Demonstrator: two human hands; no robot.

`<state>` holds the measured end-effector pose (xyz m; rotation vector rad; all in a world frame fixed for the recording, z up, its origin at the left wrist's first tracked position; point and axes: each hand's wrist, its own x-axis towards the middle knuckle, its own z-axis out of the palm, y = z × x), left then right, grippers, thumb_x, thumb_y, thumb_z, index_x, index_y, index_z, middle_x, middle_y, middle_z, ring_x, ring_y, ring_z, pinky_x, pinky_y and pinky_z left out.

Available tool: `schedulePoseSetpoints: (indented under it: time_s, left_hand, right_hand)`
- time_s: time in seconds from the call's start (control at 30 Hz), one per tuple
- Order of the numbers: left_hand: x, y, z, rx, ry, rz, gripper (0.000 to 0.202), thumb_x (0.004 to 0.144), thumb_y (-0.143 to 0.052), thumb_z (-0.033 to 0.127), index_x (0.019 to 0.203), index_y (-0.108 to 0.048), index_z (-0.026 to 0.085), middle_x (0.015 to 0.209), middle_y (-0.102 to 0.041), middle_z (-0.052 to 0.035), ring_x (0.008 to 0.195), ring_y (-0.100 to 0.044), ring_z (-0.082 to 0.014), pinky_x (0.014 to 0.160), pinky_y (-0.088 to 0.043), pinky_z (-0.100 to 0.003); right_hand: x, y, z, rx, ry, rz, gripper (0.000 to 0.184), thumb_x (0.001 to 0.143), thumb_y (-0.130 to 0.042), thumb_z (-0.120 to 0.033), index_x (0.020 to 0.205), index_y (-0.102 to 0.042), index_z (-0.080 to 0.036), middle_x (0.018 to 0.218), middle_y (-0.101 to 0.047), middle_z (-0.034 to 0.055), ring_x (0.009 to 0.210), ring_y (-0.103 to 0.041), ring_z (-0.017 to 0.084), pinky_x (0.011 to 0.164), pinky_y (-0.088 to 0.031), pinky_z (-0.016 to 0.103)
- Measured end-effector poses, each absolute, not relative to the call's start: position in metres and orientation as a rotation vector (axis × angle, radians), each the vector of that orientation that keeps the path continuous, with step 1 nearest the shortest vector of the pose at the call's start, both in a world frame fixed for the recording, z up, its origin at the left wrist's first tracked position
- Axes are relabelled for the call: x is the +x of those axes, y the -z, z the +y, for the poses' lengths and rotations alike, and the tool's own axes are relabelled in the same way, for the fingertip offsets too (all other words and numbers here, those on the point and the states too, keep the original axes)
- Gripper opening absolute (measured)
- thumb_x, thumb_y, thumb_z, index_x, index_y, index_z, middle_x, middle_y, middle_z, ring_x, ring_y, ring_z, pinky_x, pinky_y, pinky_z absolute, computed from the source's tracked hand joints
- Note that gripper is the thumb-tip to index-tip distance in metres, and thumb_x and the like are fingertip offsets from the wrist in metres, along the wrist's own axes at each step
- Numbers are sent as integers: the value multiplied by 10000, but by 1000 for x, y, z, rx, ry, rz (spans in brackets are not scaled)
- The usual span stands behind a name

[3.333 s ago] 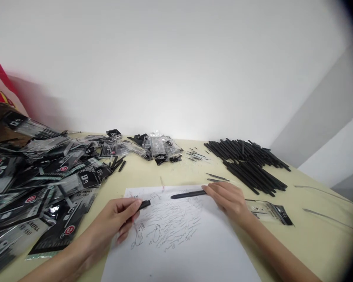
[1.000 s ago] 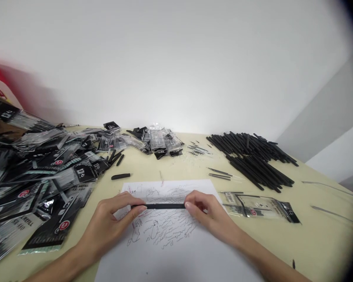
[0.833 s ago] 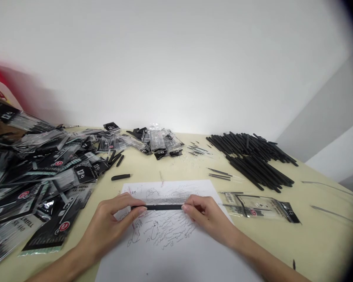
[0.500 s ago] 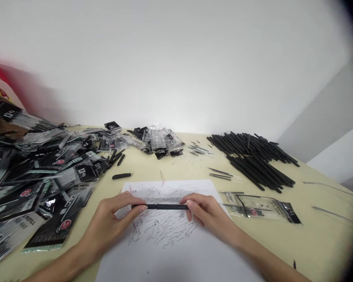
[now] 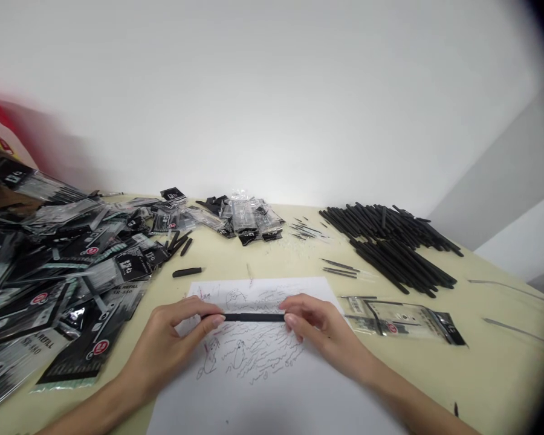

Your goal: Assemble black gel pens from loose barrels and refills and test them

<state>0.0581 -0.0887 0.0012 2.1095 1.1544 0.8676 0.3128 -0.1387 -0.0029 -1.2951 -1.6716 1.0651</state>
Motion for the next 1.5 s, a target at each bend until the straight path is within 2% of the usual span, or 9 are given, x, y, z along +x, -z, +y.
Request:
schedulePoseSetpoints:
  time_s: [0.13, 0.2, 0.3, 0.43, 0.63, 0.87, 1.1, 1.33, 1.5]
  left_hand:
    - [59, 1, -90, 2119, -859, 1136, 167, 784, -565, 338, 772, -679, 217, 763, -694, -10, 716, -625, -171, 715, -488, -287]
    - [60, 1, -91, 2126, -828, 1127, 169, 792, -559, 340, 766, -673, 218, 766, -695, -7, 713, -626, -170, 709, -486, -282]
    - [61, 0, -93, 2141, -810, 1127, 178, 797, -549, 346, 756, -667, 218, 757, -696, -3, 701, -624, -167, 697, -483, -273]
    - [62, -2, -93, 2155, -784, 1145, 199, 808, -530, 346, 755, -662, 206, 742, -692, -7, 696, -616, -163, 670, -475, -255]
    - [62, -2, -93, 2152, -739, 1149, 227, 824, -505, 349, 745, -658, 201, 720, -678, 4, 674, -601, -148, 648, -457, -233]
    - [64, -1, -93, 2192, -698, 1139, 291, 839, -464, 363, 687, -639, 186, 621, -624, 5, 586, -541, -134, 570, -423, -223]
    - [64, 5, -94, 2362, -607, 1213, 402, 881, -362, 368, 558, -503, 175, 521, -494, 23, 507, -441, -113, 511, -350, -220]
    - [64, 4, -93, 2322, -587, 1196, 433, 914, -277, 345, 563, -467, 179, 518, -496, 23, 520, -486, -122, 565, -370, -232]
    - [62, 1, -92, 2276, -638, 1210, 374, 903, -321, 348, 626, -510, 182, 578, -519, 15, 566, -483, -129, 565, -380, -235]
  right_hand:
    - [314, 3, -138, -1253, -1252, -1762, 473, 931, -322, -449, 655, -557, -144, 578, -526, 4, 543, -459, 99, 565, -375, 230]
    - [314, 3, -138, -1271, -1260, -1796, 517, 931, -319, -452, 553, -500, -148, 520, -481, -11, 497, -421, 86, 530, -349, 221]
    - [313, 3, -138, -1298, -1198, -1807, 403, 907, -408, -416, 624, -525, -153, 529, -466, -27, 483, -400, 82, 488, -329, 208]
    - [311, 1, -139, -1343, -937, -1840, 169, 858, -521, -316, 829, -600, -169, 666, -567, -1, 592, -484, 112, 541, -385, 213]
    - [311, 3, -142, -1248, -801, -1931, 25, 853, -516, -221, 846, -513, -197, 775, -557, 4, 641, -489, 114, 577, -424, 222]
    - [311, 9, -140, -1117, -651, -2055, 79, 855, -466, -145, 829, -432, -211, 873, -515, 41, 712, -485, 138, 596, -426, 247]
    - [310, 13, -141, -1091, -373, -2172, 143, 840, -436, -71, 840, -420, -213, 859, -527, 43, 766, -491, 156, 639, -416, 268]
    - [312, 14, -140, -1059, -235, -2143, 156, 864, -397, -68, 812, -431, -212, 834, -535, 48, 747, -496, 158, 634, -420, 273]
    - [317, 16, -136, -1105, -215, -2125, 92, 878, -429, -122, 871, -458, -208, 852, -555, 60, 767, -516, 170, 645, -436, 285]
